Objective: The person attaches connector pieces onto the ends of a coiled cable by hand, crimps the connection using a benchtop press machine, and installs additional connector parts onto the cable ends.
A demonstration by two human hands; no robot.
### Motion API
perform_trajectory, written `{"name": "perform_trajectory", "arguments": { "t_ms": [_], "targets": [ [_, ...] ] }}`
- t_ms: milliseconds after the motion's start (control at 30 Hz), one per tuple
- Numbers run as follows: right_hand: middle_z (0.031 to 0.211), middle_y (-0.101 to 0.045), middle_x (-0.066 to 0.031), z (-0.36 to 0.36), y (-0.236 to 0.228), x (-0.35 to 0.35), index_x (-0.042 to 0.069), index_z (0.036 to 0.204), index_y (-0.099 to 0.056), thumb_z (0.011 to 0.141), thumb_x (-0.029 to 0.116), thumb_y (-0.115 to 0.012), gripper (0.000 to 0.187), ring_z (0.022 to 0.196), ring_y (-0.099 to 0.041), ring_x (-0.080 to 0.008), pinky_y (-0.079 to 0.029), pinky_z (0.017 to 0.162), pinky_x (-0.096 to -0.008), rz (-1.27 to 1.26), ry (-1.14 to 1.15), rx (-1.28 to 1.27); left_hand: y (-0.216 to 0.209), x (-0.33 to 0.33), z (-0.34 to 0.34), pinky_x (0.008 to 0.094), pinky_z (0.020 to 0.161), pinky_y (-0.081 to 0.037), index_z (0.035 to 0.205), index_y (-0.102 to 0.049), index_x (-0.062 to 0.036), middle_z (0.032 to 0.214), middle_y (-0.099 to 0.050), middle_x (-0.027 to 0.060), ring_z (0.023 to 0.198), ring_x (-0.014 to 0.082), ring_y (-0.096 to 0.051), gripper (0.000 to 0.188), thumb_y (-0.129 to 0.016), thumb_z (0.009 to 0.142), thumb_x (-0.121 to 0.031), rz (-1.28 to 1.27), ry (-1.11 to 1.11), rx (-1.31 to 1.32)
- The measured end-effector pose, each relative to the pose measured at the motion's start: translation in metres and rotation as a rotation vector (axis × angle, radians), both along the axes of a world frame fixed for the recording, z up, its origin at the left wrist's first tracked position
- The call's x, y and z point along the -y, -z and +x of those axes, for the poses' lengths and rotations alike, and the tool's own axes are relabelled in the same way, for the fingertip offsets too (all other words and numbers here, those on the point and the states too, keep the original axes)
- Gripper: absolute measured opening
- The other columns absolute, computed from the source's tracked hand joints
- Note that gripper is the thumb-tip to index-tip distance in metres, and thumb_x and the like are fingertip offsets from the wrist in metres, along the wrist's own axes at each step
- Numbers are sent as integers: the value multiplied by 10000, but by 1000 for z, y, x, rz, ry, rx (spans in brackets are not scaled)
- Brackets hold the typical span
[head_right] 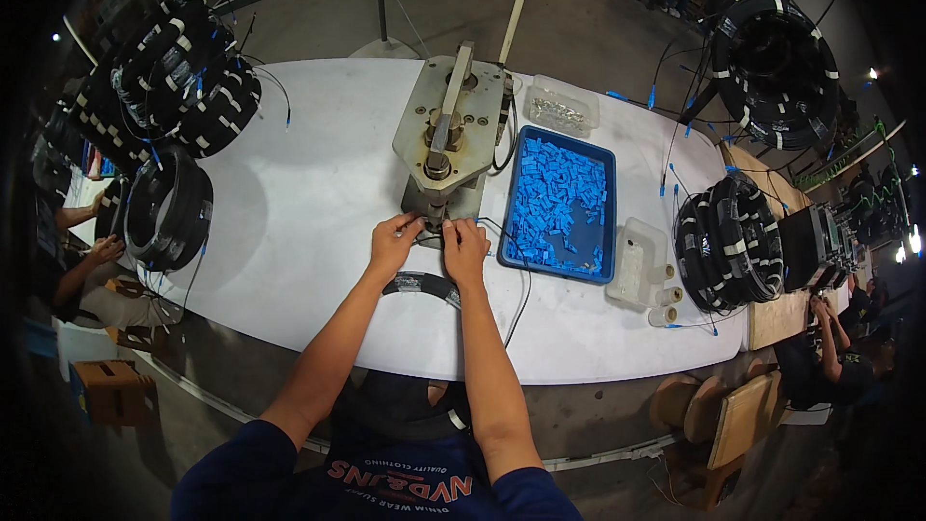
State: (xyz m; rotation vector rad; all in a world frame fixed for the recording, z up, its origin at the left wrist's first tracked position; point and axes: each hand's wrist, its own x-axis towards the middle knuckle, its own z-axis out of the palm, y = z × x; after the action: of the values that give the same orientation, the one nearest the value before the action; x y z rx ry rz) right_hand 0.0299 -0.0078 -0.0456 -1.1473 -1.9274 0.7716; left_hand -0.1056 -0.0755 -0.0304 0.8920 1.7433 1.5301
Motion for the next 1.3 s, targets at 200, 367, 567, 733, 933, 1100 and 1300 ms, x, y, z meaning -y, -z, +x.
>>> {"name": "perform_trajectory", "arguments": {
  "t_ms": [200,367,567,733,933,1100,1300],
  "targets": [
    [880,-595,-44,1,2,-1,89,892,-671,952,297,-575,237,885,-518,-284,-346,806,-424,-3,-2,-11,-4,0,2,220,682,-436,1090,-700,60,813,-622,-8,740,67,-506,281,-703,892,-138,-24,19,56],
    [886,-593,-43,0,-1,0,88,893,-671,956,302,-570,245,881,-520,-279,-350,802,-424,15,2,-19,-4,0,1,217,683,-436,1080,-707,53,818,-627,-4,745,66,-513,263,-699,895,-133,-19,10,90],
    [885,-588,-43,3,0,-1,87,891,-664,956,298,-569,240,871,-519,-274,-353,798,-419,11,-5,14,-7,0,3,215,684,-436,1072,-711,51,822,-630,-4,744,68,-515,258,-702,893,-135,-2,1,72],
    [883,-586,-45,2,1,0,89,888,-657,958,300,-567,240,877,-522,-278,-354,797,-420,20,-2,20,-3,0,1,215,679,-436,1073,-711,49,814,-627,-8,736,66,-511,259,-706,891,-136,-15,-13,39],
    [905,-594,-46,2,2,-1,89,894,-659,958,300,-568,238,891,-526,-287,-358,800,-427,9,-22,0,-3,0,2,215,677,-434,1072,-709,53,806,-623,-15,732,61,-504,256,-704,894,-132,-15,-7,72],
    [921,-601,-51,3,3,-2,83,897,-660,959,298,-568,242,893,-525,-293,-362,804,-434,11,-19,-2,0,-1,1,216,682,-436,1073,-709,50,815,-632,-14,735,60,-508,245,-695,902,-124,-17,3,68],
    [927,-604,-54,2,1,-1,81,901,-661,962,299,-562,248,897,-528,-290,-361,812,-433,-7,-18,-1,-1,0,1,213,681,-437,1077,-707,55,821,-640,-8,740,60,-516,254,-695,901,-128,-35,-8,41]
  ]
}}
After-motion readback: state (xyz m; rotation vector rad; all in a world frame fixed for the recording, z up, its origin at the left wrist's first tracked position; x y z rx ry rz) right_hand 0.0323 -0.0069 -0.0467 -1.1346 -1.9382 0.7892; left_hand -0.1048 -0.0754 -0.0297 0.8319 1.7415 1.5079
